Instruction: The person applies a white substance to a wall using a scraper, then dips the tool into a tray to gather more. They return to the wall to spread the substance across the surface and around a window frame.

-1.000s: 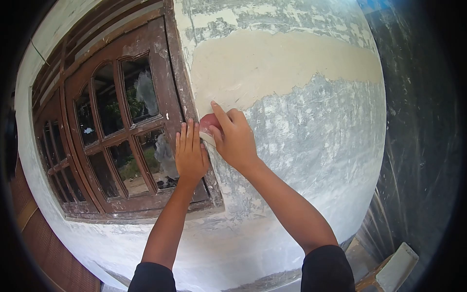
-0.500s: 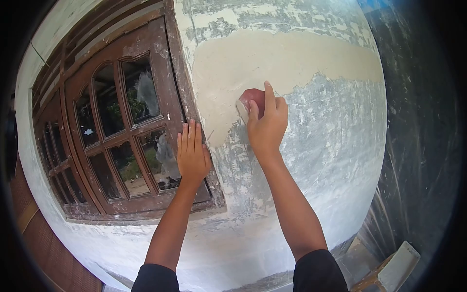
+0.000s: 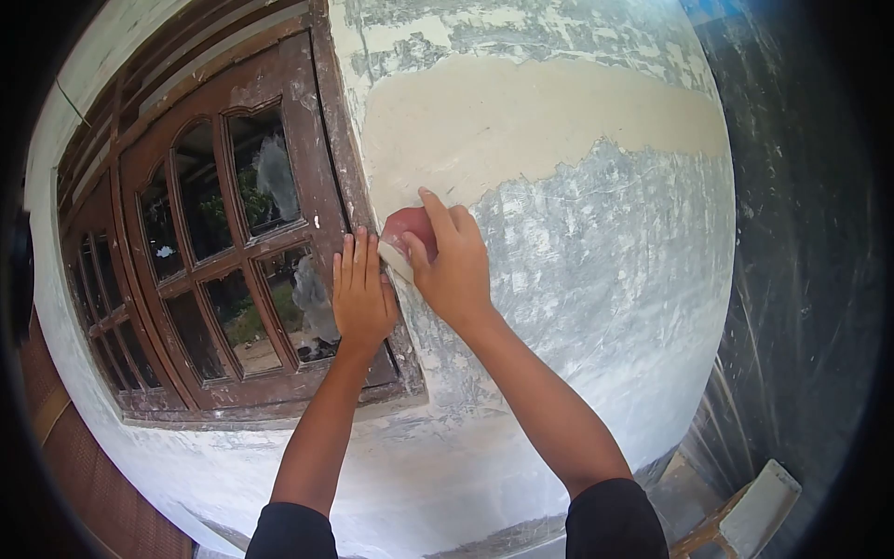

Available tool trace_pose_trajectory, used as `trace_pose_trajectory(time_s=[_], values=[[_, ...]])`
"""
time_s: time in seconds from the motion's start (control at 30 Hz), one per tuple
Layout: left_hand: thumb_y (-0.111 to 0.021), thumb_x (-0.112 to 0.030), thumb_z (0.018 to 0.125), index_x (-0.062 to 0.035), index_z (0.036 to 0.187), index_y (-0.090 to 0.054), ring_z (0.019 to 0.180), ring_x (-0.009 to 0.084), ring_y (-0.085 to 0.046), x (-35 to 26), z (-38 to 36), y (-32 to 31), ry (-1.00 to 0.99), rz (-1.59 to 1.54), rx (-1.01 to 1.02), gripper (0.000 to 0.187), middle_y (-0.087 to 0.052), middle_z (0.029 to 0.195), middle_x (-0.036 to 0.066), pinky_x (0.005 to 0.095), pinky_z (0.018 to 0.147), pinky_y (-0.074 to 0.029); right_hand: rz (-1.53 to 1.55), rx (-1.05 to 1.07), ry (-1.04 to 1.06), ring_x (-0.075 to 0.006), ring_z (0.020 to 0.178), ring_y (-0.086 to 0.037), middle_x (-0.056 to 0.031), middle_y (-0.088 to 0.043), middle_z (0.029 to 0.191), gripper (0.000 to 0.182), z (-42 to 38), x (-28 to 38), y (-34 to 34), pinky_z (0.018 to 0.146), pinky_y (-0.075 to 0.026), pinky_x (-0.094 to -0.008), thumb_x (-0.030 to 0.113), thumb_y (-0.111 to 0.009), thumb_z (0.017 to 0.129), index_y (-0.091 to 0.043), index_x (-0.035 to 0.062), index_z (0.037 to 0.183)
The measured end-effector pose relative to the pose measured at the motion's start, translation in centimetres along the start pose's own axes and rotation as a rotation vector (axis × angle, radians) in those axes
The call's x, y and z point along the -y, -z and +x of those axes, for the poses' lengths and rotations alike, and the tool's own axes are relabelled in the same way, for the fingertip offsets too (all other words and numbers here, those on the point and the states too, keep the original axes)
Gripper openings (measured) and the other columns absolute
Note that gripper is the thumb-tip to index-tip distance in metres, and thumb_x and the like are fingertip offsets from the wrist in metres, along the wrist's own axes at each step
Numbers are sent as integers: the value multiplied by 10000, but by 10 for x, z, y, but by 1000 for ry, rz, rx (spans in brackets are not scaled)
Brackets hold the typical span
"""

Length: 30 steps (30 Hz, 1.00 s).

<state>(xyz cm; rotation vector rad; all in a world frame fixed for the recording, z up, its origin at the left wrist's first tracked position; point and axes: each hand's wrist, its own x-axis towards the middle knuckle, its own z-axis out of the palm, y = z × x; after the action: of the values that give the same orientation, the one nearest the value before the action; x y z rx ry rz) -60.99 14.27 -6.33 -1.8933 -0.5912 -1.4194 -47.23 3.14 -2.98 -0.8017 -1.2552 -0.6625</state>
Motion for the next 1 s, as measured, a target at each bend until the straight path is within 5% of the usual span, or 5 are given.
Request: trace_pose_trajectory(time_s=[0.37, 0.53, 0.67, 0.9, 1.0], values=[[-493, -120, 867, -12, 1482, -406, 1460, 327, -321, 1, -2, -2, -8, 50, -11, 631, -359, 1574, 138, 477, 1200, -234, 8, -35, -46, -356, 846, -572, -190, -557, 929, 543, -22, -8, -5, 749, -483, -423, 95, -728, 845, -530, 2, 1342], [-462, -99, 885, -1, 1472, -413, 1450, 370, -326, 0, 0, -1, -3, 0, -19, 597, -372, 1561, 164, 514, 1190, -230, -210, -394, -142, -343, 831, -577, -183, -571, 933, 509, -6, -37, 24, 742, -489, -415, 82, -729, 836, -560, 24, 1313], [-504, -113, 856, -9, 1474, -419, 1451, 335, -336, 0, -1, -3, -9, 52, -24, 632, -373, 1565, 144, 479, 1199, -237, -3, -45, 8, -348, 830, -589, -184, -570, 909, 493, -20, -5, 6, 737, -488, -427, 105, -733, 839, -572, 18, 1297], [-493, -108, 865, -10, 1479, -410, 1450, 339, -337, -1, -2, -2, -4, 51, -21, 627, -369, 1567, 145, 482, 1197, -239, -183, -352, -60, -330, 823, -582, -170, -568, 924, 486, -7, -31, 28, 712, -495, -415, 48, -732, 826, -587, 6, 1287], [-491, -109, 868, -12, 1484, -403, 1452, 337, -335, 1, -2, -2, -15, 45, -25, 630, -364, 1571, 143, 484, 1197, -237, -29, -9, 57, -341, 805, -579, -177, -558, 902, 480, -22, -10, 6, 712, -490, -410, 97, -735, 835, -593, 25, 1288]])
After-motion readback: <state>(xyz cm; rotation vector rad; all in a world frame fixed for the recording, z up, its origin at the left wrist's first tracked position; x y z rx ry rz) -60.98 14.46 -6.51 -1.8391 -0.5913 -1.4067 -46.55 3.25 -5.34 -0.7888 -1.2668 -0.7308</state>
